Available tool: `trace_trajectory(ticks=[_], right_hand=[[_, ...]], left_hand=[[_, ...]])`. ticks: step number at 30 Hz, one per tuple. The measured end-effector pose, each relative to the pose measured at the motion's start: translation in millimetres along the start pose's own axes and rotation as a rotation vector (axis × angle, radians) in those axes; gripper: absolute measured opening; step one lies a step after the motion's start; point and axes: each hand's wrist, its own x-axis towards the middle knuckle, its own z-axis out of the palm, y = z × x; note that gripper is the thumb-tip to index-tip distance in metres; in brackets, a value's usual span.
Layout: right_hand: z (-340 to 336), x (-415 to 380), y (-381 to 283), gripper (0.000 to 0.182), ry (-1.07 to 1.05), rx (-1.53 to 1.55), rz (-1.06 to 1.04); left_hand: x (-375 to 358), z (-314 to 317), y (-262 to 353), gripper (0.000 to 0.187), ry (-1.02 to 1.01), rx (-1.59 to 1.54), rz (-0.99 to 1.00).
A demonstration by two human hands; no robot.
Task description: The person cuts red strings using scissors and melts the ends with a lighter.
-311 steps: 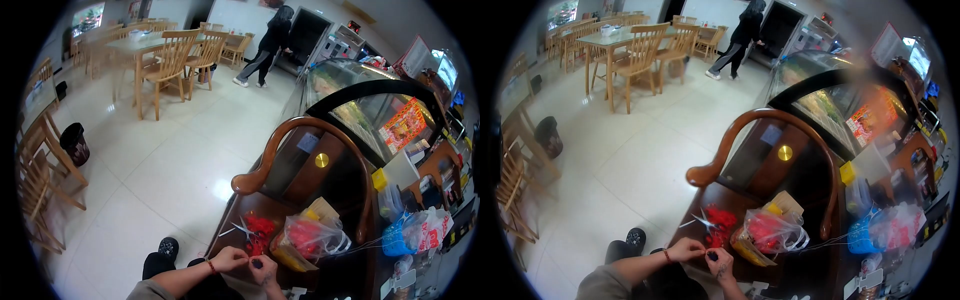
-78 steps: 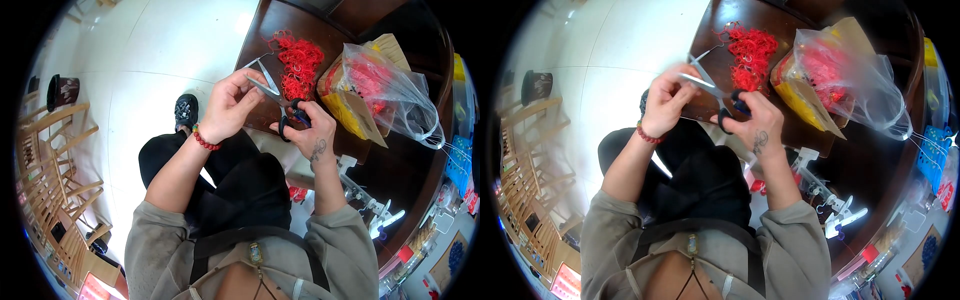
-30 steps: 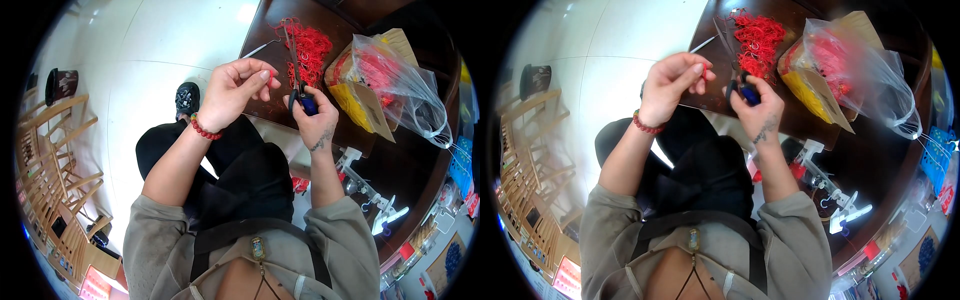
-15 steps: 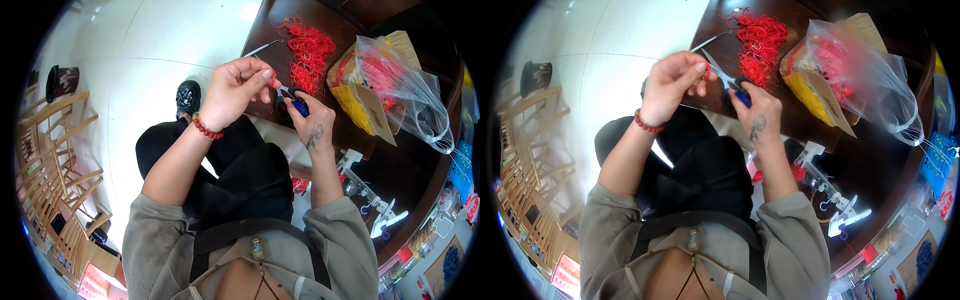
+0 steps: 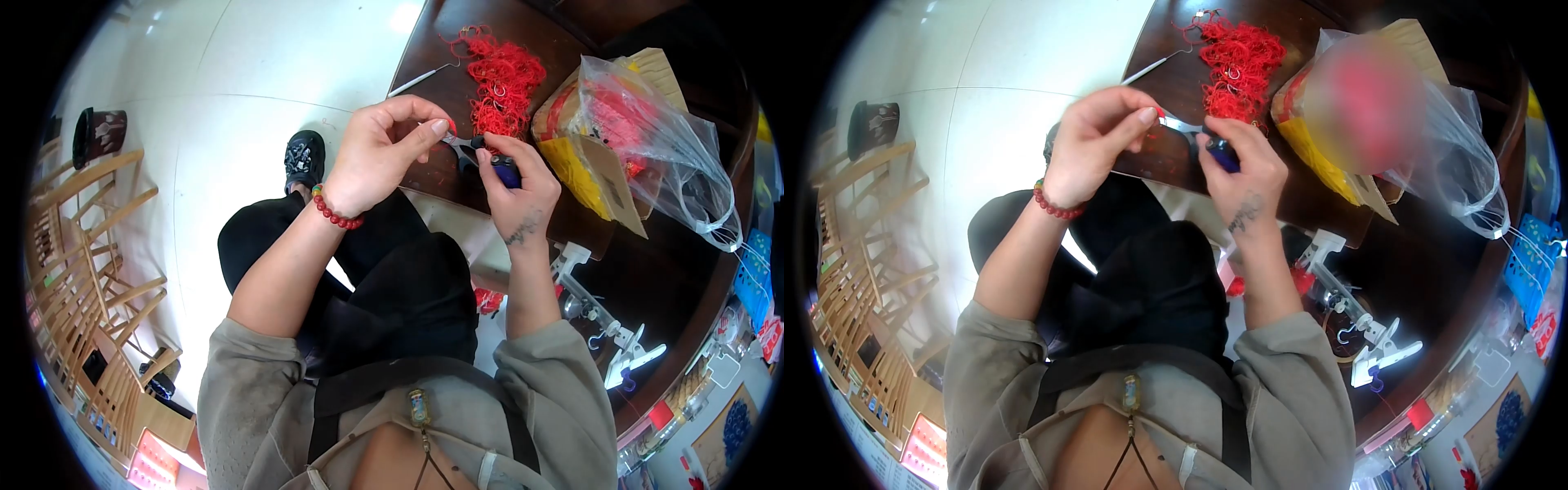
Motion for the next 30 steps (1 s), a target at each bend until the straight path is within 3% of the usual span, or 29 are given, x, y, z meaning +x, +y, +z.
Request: trace_trajectory(ticks=[4, 9, 15, 21, 28, 30], right_hand=[[1, 3, -42, 0.024, -0.115, 0.685, 0.489], [15, 1, -36, 0.014, 0.0, 0.318, 0.273], [8, 6, -29, 0.009, -0.114, 0.41, 0.34], [5, 4, -29, 0.011, -0.189, 0.713, 0.469], [2, 4, -31, 0.012, -0.19, 0.723, 0.474], [2, 4, -32, 0.012, -0.18, 0.694, 0.463]], left_hand=[[0, 2, -3, 0.014, -0.021, 0.004, -0.015], [-3, 4, 7, 0.014, -0.061, 0.029, -0.064], [-2, 0, 5, 0.013, -0.095, 0.077, -0.057], [-4, -2, 6, 0.013, -0.147, -0.043, -0.124], [-5, 0, 14, 0.013, -0.172, 0.008, -0.129], [-3, 4, 3, 0.013, -0.144, -0.028, -0.014]])
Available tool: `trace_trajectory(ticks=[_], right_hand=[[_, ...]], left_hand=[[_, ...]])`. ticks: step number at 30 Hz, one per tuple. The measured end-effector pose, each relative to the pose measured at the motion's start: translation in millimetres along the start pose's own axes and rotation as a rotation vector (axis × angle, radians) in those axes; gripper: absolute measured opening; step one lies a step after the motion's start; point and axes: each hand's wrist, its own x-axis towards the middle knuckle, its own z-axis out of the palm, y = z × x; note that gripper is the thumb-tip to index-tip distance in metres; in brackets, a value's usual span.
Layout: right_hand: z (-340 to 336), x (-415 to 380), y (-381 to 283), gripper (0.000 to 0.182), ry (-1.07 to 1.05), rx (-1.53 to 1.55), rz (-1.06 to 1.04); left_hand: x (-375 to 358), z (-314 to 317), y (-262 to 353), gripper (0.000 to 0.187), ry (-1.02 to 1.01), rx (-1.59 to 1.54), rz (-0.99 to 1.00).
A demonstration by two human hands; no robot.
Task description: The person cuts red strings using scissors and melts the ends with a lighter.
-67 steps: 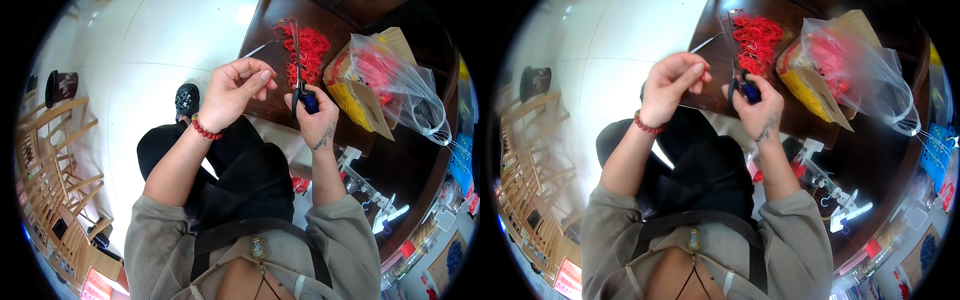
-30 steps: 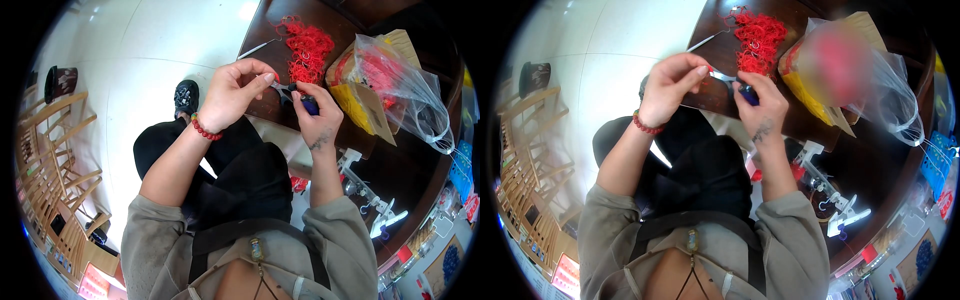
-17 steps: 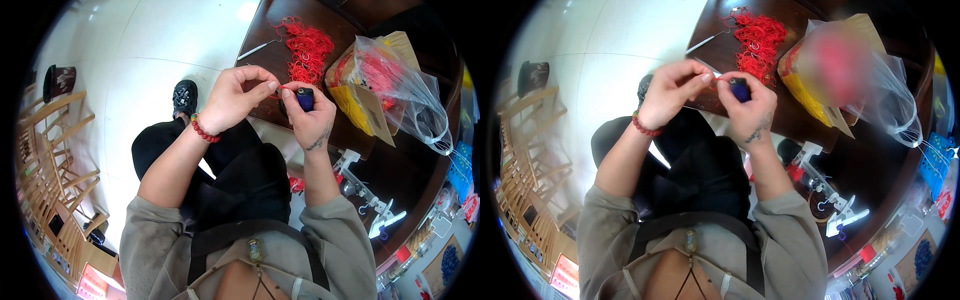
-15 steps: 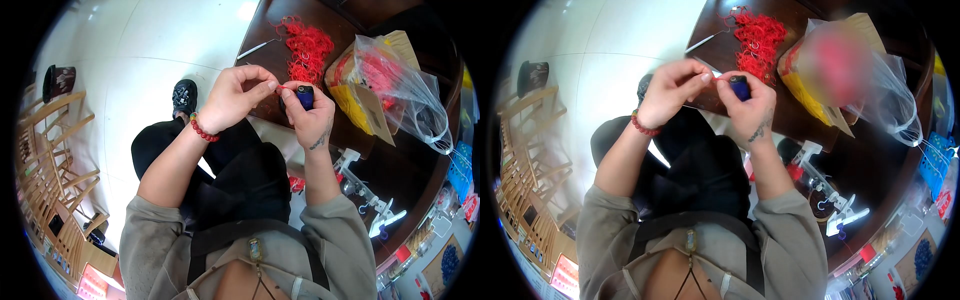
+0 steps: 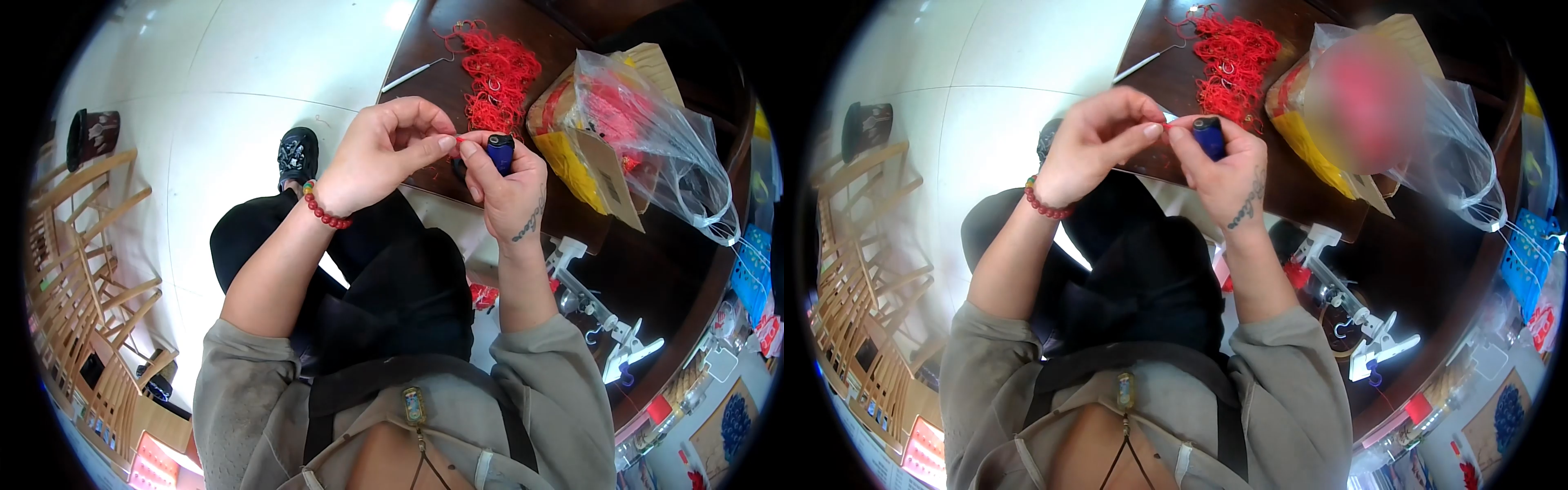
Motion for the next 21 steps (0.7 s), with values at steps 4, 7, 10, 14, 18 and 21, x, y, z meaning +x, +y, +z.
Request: trace_trajectory(ticks=[4, 7, 10, 14, 18, 21], right_hand=[[-1.3, 0.7, 3.3, 0.009, 0.054, -0.163, -0.083], [2.0, 0.0, -2.3, 0.009, 0.112, -0.349, -0.223], [5.2, 0.8, -4.1, 0.01, 0.124, -0.467, -0.384], [3.9, 4.1, -0.7, 0.012, 0.115, -0.528, -0.48], [2.0, 1.3, 1.2, 0.01, 0.1, -0.558, -0.411], [1.6, 1.9, -0.3, 0.011, 0.089, -0.634, -0.499]], left_hand=[[0.4, -2.4, -3.7, 0.012, 0.042, 0.129, 0.075], [0.1, -3.1, -8.3, 0.008, 0.104, 0.267, 0.164], [0.3, 1.4, -2.1, 0.008, 0.185, 0.437, 0.348], [-0.8, 1.4, 0.8, 0.011, 0.191, 0.587, 0.426], [-1.1, 2.9, -0.3, 0.01, 0.202, 0.675, 0.482], [-1.9, 3.3, -2.0, 0.009, 0.204, 0.686, 0.483]])
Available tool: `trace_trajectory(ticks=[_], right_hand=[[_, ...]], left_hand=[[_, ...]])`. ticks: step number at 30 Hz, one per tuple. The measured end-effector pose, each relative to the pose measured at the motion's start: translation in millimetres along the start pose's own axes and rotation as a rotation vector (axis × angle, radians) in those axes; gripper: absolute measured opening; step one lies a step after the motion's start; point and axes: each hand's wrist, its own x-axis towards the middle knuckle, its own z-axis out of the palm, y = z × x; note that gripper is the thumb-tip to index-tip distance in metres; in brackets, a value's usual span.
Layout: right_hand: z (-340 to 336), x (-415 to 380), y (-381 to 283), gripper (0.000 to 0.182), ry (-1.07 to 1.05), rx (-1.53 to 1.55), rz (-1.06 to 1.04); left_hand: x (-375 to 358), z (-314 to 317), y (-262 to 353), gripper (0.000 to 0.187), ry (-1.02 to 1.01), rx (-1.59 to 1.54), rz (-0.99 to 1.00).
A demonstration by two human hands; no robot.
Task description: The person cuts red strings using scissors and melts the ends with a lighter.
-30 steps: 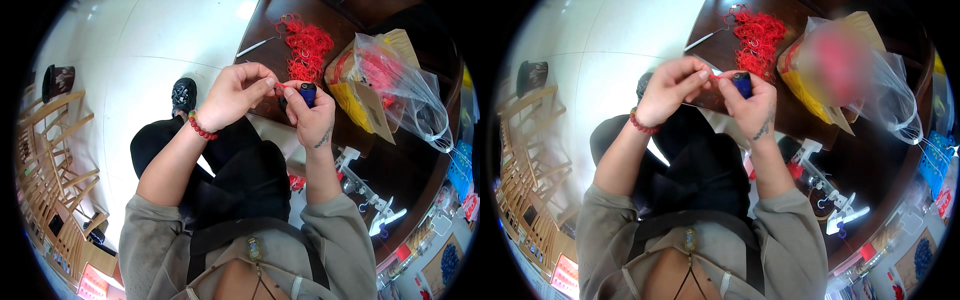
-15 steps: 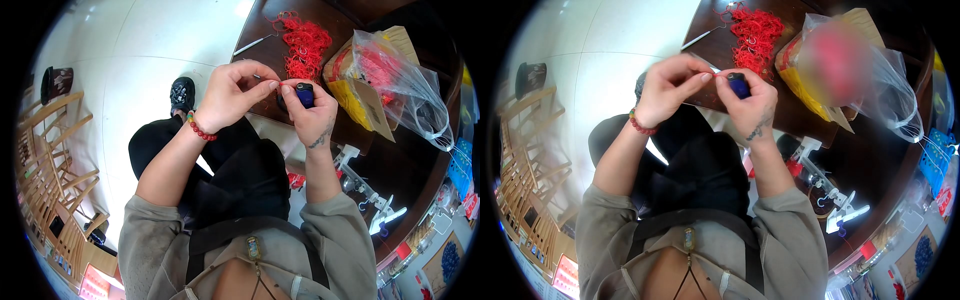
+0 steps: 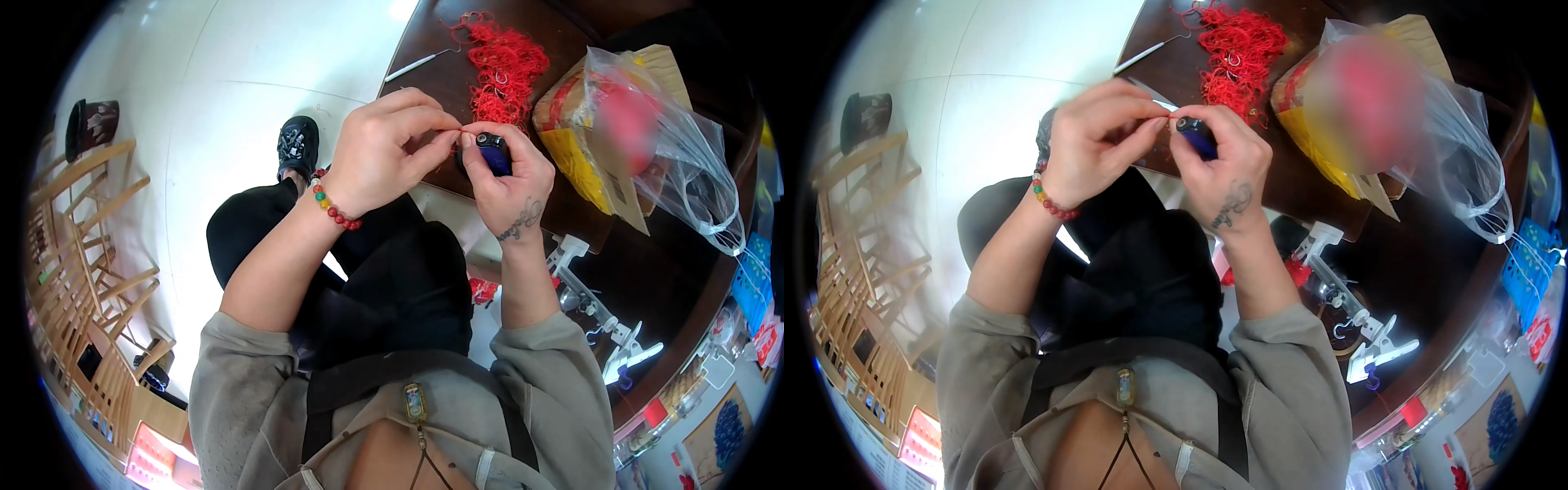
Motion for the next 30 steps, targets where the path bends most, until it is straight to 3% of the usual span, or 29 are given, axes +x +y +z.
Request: trace_trajectory(ticks=[6, 21, 30], right_hand=[[3.6, 4.0, 4.8, 0.018, 0.023, -0.077, -0.243], [5.0, 6.5, 6.7, 0.014, -0.092, -0.143, -0.219], [-3.7, 7.7, 3.0, 0.009, -0.164, 0.018, 0.024]], left_hand=[[-0.2, -0.3, -1.9, 0.008, -0.014, -0.023, -0.021], [-3.0, -2.8, -6.6, 0.007, -0.081, 0.126, -0.017], [-0.6, -6.0, -8.8, 0.005, -0.146, -0.042, -0.017]])
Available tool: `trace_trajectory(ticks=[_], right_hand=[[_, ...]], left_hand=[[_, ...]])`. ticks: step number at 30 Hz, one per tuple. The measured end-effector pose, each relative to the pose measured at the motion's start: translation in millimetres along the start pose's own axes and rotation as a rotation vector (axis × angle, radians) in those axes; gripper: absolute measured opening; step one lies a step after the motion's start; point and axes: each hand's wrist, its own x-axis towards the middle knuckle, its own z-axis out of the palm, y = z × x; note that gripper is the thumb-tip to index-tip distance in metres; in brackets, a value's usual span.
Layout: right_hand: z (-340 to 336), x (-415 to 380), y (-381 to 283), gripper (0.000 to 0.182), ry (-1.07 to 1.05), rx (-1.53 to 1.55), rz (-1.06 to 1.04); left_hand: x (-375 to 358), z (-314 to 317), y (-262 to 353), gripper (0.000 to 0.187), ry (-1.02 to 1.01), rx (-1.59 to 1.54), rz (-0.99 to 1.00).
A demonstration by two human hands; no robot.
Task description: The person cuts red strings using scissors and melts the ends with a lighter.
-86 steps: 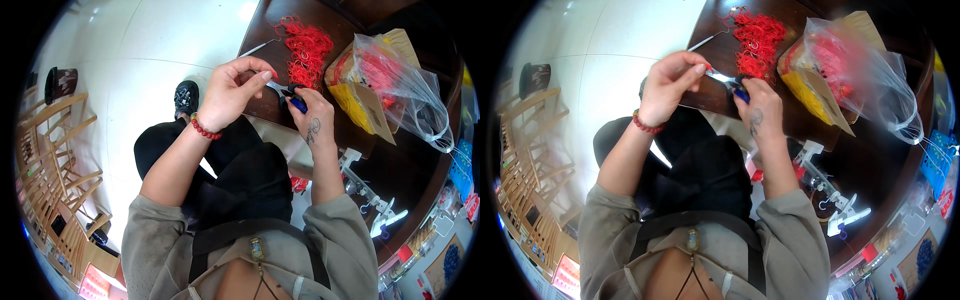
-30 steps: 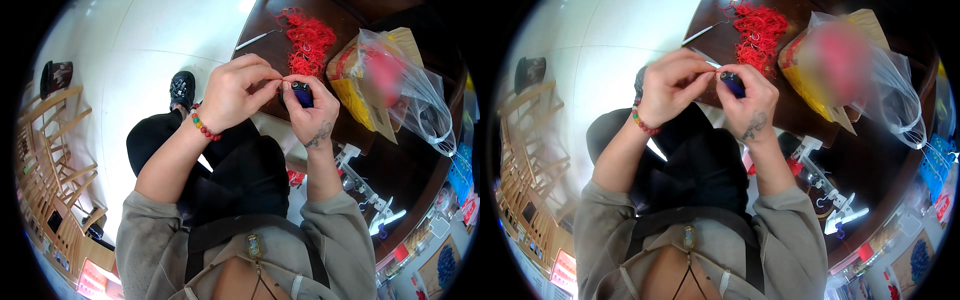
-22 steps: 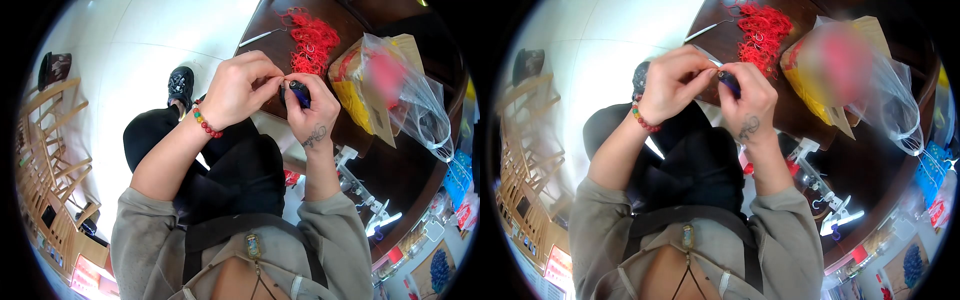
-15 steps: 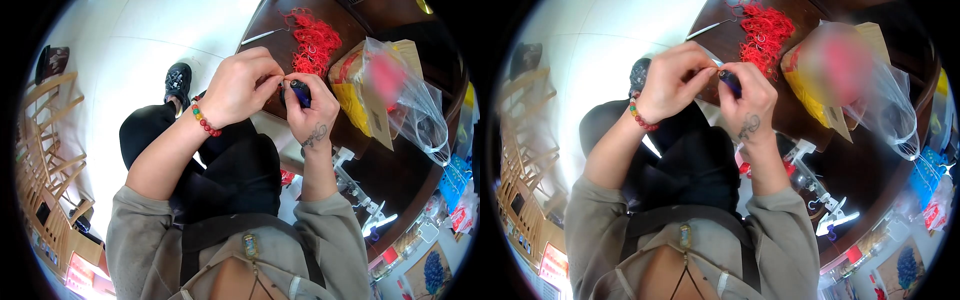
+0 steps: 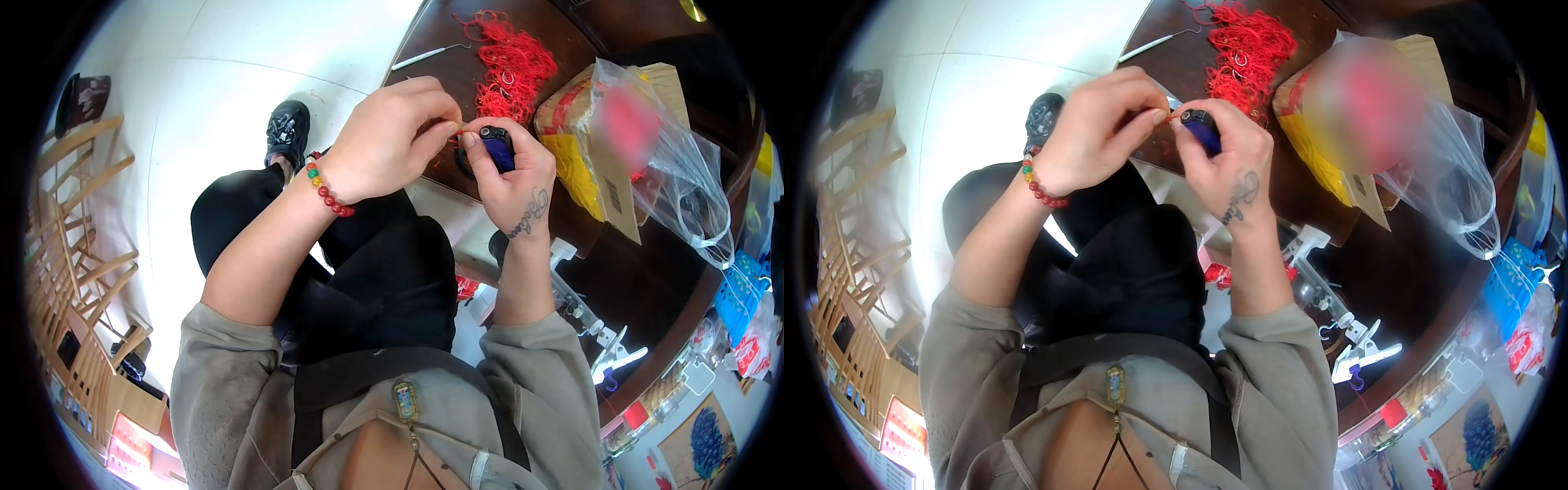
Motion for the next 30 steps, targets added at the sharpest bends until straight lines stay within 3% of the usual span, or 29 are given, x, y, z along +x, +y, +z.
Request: trace_trajectory(ticks=[6, 18, 30], right_hand=[[-2.4, -1.6, 0.9, 0.009, -0.004, 0.06, 0.061], [-8.1, 5.0, -3.4, 0.012, -0.075, -0.075, -0.076], [-8.8, 4.2, -4.3, 0.013, -0.12, -0.079, -0.042]], left_hand=[[0.4, -2.0, 0.2, 0.004, -0.027, -0.05, -0.003], [1.1, -4.2, -1.3, 0.005, -0.07, 0.016, 0.041], [0.5, -5.4, -0.1, 0.008, -0.099, 0.004, 0.023]])
